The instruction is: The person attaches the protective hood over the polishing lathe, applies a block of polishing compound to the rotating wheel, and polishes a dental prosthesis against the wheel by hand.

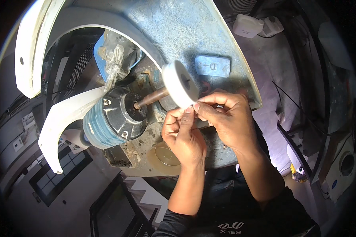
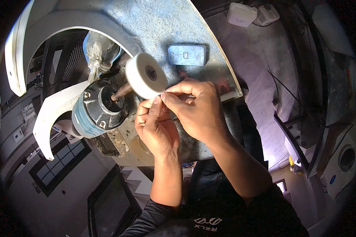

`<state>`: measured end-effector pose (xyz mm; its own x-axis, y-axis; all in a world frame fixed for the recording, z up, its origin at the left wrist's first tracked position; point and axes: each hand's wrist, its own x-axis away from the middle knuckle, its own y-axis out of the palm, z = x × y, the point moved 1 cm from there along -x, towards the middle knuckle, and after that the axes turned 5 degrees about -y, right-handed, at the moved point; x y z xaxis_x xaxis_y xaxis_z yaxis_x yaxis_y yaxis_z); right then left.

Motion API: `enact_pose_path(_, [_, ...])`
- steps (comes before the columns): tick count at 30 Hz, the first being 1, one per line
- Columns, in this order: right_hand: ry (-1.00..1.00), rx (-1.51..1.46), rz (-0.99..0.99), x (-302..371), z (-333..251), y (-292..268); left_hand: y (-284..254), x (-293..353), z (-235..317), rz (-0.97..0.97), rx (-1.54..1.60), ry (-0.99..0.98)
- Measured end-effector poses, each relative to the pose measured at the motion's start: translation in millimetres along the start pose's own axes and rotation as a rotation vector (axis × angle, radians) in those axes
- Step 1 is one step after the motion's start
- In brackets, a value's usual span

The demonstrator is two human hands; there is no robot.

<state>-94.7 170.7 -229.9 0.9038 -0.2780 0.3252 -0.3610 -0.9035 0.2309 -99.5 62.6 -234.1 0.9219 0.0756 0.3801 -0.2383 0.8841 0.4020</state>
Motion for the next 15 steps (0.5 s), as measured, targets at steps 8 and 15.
enact_pose_path(8, [-0.025,-0.008,-0.009,1.4,1.6,1.6,-1.4,-2.1,3.9,-0.045,-0.001,0.011])
enact_pose_path(15, [0.015,-0.067,-0.007,1.6,8.9,4.4,-5.4,-7.6,9.2,-0.062,-0.041,-0.004])
